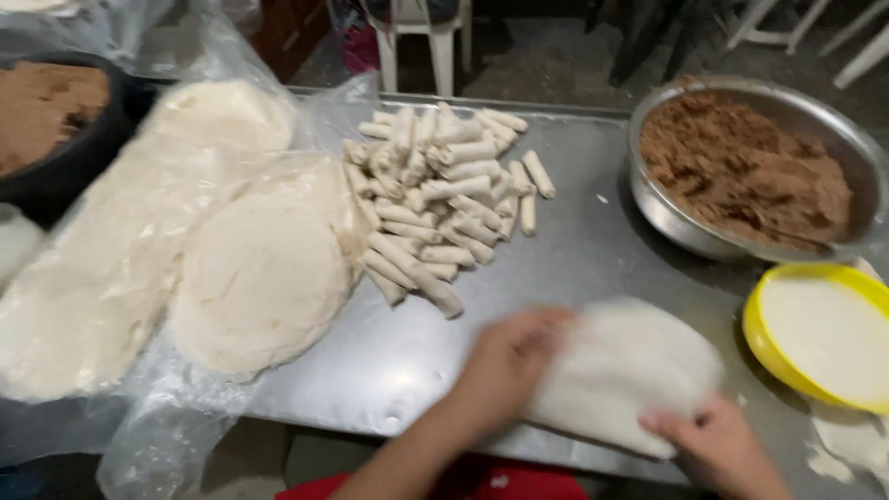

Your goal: A person is rolling meat filling into thin dough wrappers to prepare spring rolls on a metal production table.

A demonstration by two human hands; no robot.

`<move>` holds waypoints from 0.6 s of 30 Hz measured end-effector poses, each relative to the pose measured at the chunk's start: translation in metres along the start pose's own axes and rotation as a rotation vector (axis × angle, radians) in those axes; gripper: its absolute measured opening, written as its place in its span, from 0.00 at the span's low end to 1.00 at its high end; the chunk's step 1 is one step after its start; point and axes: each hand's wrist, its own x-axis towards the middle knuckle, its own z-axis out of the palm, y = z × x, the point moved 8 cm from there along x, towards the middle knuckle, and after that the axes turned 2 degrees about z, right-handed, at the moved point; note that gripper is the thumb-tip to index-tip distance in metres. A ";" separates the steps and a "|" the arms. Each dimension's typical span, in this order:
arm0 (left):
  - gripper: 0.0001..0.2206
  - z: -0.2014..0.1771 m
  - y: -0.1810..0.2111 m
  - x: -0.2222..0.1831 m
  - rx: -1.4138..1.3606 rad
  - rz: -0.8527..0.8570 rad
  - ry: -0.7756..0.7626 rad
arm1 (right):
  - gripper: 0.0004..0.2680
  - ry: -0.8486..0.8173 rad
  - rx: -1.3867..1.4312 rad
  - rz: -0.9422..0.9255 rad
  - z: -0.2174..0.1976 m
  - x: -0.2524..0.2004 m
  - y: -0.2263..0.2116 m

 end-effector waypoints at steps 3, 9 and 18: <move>0.18 -0.040 -0.051 -0.007 0.239 -0.167 0.219 | 0.21 0.017 -0.372 0.005 0.020 -0.004 -0.026; 0.15 -0.042 -0.052 -0.040 0.103 -0.499 0.432 | 0.07 0.183 -0.732 -0.584 0.073 -0.044 -0.057; 0.09 -0.004 0.046 -0.049 0.180 0.251 0.374 | 0.09 -0.157 0.196 -0.152 0.129 -0.020 -0.003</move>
